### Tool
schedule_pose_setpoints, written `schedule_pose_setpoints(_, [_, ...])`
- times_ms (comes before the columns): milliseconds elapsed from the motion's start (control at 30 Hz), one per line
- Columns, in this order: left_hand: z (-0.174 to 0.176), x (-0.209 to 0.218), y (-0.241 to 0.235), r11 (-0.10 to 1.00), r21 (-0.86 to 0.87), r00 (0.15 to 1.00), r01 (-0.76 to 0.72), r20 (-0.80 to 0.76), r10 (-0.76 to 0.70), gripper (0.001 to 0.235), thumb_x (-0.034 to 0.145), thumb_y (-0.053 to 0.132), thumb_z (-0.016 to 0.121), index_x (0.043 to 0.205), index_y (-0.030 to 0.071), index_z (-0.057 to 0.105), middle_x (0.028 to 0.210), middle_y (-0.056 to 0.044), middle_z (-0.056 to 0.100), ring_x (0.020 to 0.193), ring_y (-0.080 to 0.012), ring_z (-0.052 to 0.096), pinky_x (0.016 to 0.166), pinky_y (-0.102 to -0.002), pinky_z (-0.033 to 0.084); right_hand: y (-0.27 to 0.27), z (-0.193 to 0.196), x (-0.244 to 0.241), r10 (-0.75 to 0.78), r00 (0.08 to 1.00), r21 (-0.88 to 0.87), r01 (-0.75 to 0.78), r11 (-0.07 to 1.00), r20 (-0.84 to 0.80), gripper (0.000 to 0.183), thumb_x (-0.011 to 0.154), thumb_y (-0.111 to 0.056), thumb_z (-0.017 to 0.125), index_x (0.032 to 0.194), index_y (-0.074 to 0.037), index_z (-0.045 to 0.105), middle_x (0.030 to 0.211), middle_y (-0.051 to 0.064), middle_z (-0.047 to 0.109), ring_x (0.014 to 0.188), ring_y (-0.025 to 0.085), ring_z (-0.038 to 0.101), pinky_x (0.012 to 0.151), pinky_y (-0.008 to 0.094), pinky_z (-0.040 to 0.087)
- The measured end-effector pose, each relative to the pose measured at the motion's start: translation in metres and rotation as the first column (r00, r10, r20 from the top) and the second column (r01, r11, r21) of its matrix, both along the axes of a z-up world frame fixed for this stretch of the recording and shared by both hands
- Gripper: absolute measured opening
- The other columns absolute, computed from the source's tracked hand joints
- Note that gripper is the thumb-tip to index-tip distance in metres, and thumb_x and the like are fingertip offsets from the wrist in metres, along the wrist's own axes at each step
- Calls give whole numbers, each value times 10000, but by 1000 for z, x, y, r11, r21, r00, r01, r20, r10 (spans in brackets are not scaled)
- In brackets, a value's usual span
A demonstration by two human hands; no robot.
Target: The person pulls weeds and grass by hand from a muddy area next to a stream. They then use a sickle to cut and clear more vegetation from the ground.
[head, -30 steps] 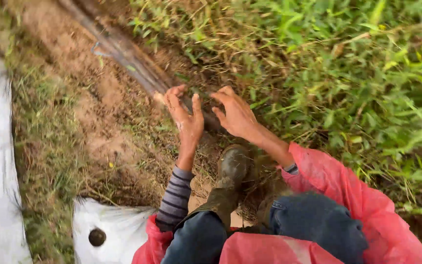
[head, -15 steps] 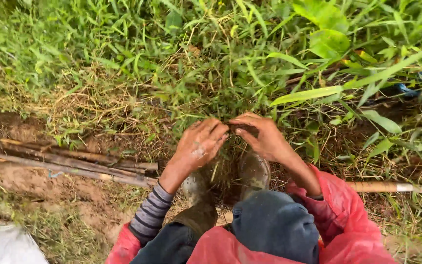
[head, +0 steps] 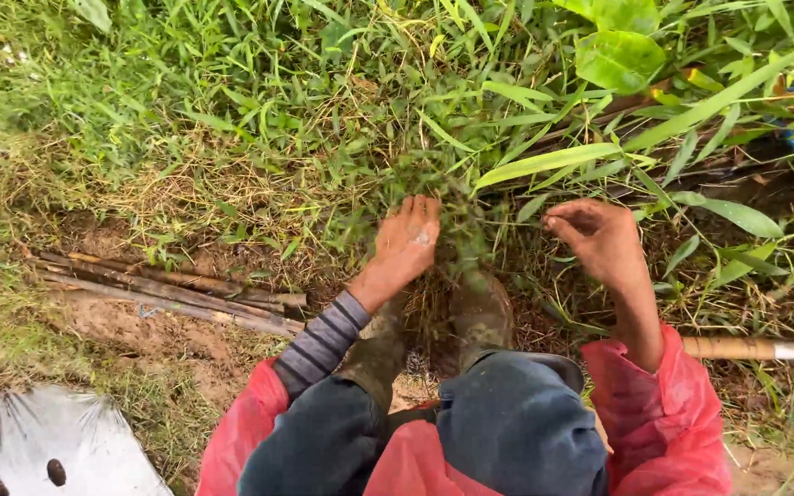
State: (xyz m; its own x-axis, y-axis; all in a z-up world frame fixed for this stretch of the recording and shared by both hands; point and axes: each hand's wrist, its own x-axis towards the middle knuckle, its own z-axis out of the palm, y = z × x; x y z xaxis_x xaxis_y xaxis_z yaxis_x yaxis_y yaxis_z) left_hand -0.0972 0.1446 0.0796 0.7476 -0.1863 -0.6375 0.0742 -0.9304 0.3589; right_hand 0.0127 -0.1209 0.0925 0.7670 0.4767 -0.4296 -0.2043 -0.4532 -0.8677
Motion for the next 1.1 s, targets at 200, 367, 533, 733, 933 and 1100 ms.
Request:
schedule_pose_setpoints(200, [-34, 0, 19, 974, 224, 988, -30, 153, -5, 326, 1050, 98, 314, 1236, 45, 576, 983, -173, 733, 879, -256, 752, 940, -472, 551, -2, -64, -22, 249, 951, -589, -96, 802, 184, 217, 970, -106, 737, 1180, -149, 766, 1083, 109, 770, 878, 221, 755, 880, 424, 603])
schedule_pose_setpoints(367, [-92, -9, 30, -959, 271, 414, -82, -866, -280, 243, 1045, 225, 398, 1133, 102, 588, 625, -44, 507, 478, -188, 414, 757, -378, 502, 42, -88, -26, 685, 641, -831, -130, 541, 346, 151, 907, -190, 764, 1056, -165, 779, 1094, 52, 765, 1199, 229, 667, 888, 342, 630])
schedule_pose_setpoints(533, [-27, 0, 49, -104, 950, 662, 295, -282, -694, 245, 1016, 167, 467, 1211, 114, 606, 876, -74, 610, 810, -241, 509, 920, -470, 442, 44, -153, -36, 722, 672, -937, -122, 328, 166, 59, 972, -163, 710, 954, -172, 765, 942, 19, 765, 1074, 176, 683, 970, 375, 569])
schedule_pose_setpoints(733, [-26, 8, 50, 987, 156, 988, 28, 143, -51, 390, 989, 146, 550, 1377, 136, 591, 1320, -99, 678, 1368, -315, 492, 1171, -611, 234, 37, -127, -13, 618, 659, -859, 87, 504, 429, 166, 1038, -156, 548, 938, -158, 681, 612, -46, 585, 622, 104, 599, 820, 327, 561])
schedule_pose_setpoints(933, [-142, -8, 32, -238, 961, 674, -144, -81, -734, 565, 1091, 485, 477, 1490, 86, 503, 1557, -222, 437, 1483, -378, 371, 1237, -558, 256, -14, -148, -3, 682, 498, -842, 251, 478, 535, 140, 982, -207, 731, 1098, -281, 758, 899, -47, 782, 971, 103, 733, 982, 329, 475])
schedule_pose_setpoints(1100, [-160, 11, -15, -632, 615, 497, -472, -406, -767, 604, 1120, 516, 472, 1507, 52, 468, 1576, -273, 399, 1459, -397, 406, 1234, -547, 337, -38, -138, 9, 741, 541, -917, 222, 331, 398, 124, 970, -230, 652, 1065, -290, 703, 922, -136, 734, 976, 121, 672, 921, 335, 411])
